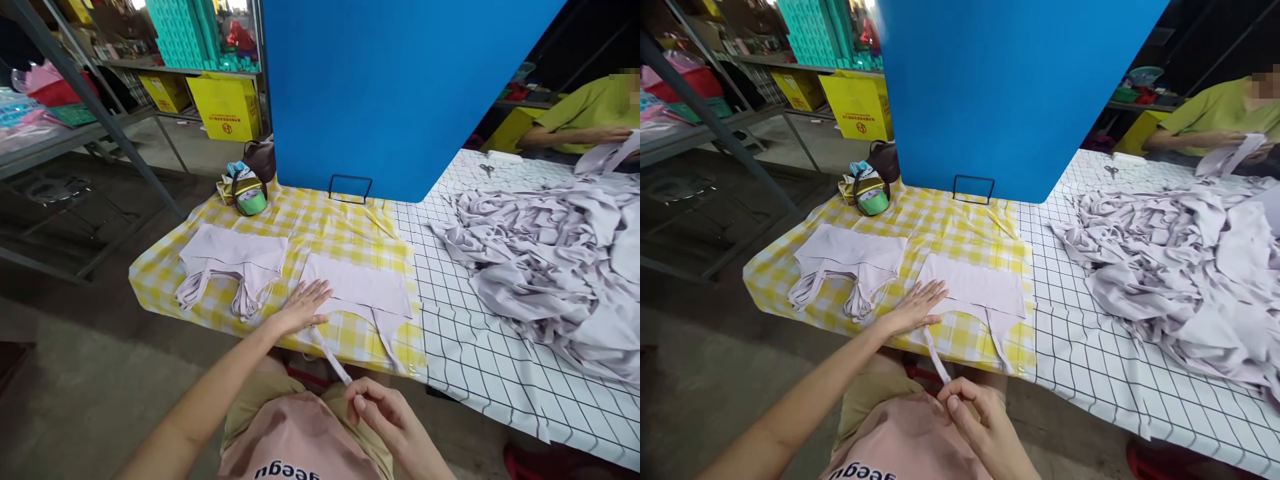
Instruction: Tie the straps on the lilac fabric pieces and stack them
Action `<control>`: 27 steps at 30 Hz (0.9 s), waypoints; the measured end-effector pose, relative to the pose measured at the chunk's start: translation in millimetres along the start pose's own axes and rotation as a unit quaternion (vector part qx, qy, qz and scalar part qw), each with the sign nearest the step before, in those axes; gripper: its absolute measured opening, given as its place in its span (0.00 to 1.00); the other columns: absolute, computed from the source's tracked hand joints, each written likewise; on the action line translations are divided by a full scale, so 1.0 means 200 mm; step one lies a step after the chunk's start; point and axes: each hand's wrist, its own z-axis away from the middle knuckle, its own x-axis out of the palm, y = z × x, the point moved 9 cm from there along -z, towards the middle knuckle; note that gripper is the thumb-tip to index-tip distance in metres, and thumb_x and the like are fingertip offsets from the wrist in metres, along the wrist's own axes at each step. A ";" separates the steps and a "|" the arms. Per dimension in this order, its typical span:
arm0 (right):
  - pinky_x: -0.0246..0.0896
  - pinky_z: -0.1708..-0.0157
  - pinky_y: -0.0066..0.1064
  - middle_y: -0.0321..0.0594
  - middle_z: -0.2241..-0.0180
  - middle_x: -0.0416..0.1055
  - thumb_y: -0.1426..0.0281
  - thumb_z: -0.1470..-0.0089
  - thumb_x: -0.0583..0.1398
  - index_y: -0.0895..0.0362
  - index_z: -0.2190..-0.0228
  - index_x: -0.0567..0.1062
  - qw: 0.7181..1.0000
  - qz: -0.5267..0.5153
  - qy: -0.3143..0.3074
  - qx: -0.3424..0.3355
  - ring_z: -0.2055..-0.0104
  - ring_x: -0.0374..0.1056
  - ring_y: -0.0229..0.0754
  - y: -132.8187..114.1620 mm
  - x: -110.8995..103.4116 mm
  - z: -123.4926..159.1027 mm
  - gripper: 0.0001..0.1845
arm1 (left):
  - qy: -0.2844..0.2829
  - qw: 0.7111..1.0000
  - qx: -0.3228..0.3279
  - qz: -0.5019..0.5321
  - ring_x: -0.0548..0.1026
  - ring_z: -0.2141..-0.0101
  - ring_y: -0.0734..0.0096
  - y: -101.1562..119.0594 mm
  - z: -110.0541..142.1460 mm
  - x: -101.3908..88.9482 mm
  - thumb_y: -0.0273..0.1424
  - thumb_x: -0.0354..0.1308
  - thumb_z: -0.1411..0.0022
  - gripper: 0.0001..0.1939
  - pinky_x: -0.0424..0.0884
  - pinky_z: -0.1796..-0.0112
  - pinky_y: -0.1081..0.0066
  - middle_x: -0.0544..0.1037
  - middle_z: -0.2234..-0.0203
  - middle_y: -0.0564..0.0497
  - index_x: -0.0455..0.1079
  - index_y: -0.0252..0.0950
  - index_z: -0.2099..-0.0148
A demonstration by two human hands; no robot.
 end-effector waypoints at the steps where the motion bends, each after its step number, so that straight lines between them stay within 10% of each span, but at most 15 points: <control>1: 0.63 0.66 0.31 0.41 0.72 0.73 0.57 0.44 0.53 0.55 0.65 0.73 0.997 -0.067 -0.036 0.004 0.68 0.68 0.41 -0.04 0.02 -0.01 0.16 | -0.003 1.000 -0.003 0.000 0.38 0.37 0.65 0.00 0.00 0.00 0.45 0.44 0.36 0.32 0.35 0.41 0.57 0.42 0.36 0.48 0.40 0.43 0.35; 7: 0.62 0.56 0.37 0.46 0.57 0.73 0.61 0.47 0.59 0.52 0.56 0.71 0.971 -0.229 -0.048 -0.039 0.56 0.70 0.45 -0.16 -0.06 -0.14 0.17 | -0.018 1.000 -0.020 0.012 0.40 0.37 0.64 0.01 -0.01 -0.03 0.42 0.48 0.37 0.31 0.38 0.41 0.55 0.44 0.36 0.47 0.45 0.40 0.36; 17: 0.53 0.79 0.28 0.35 0.83 0.66 0.49 0.49 0.52 0.56 0.76 0.67 0.993 -0.019 0.108 -0.031 0.80 0.59 0.36 -0.16 -0.22 -0.37 0.22 | 0.212 0.955 -0.014 0.209 0.73 0.60 0.72 0.24 0.09 -0.46 0.31 0.49 0.38 0.08 0.51 0.43 0.63 0.77 0.65 0.53 0.69 0.37 0.62; 27: 0.54 0.74 0.29 0.35 0.79 0.62 0.58 0.46 0.48 0.54 0.80 0.64 0.981 0.132 0.135 -0.046 0.75 0.59 0.39 -0.13 -0.22 -0.40 0.18 | 0.181 0.945 -0.016 0.273 0.72 0.70 0.74 0.31 0.08 -0.48 0.31 0.51 0.40 0.10 0.56 0.47 0.65 0.75 0.75 0.56 0.68 0.37 0.73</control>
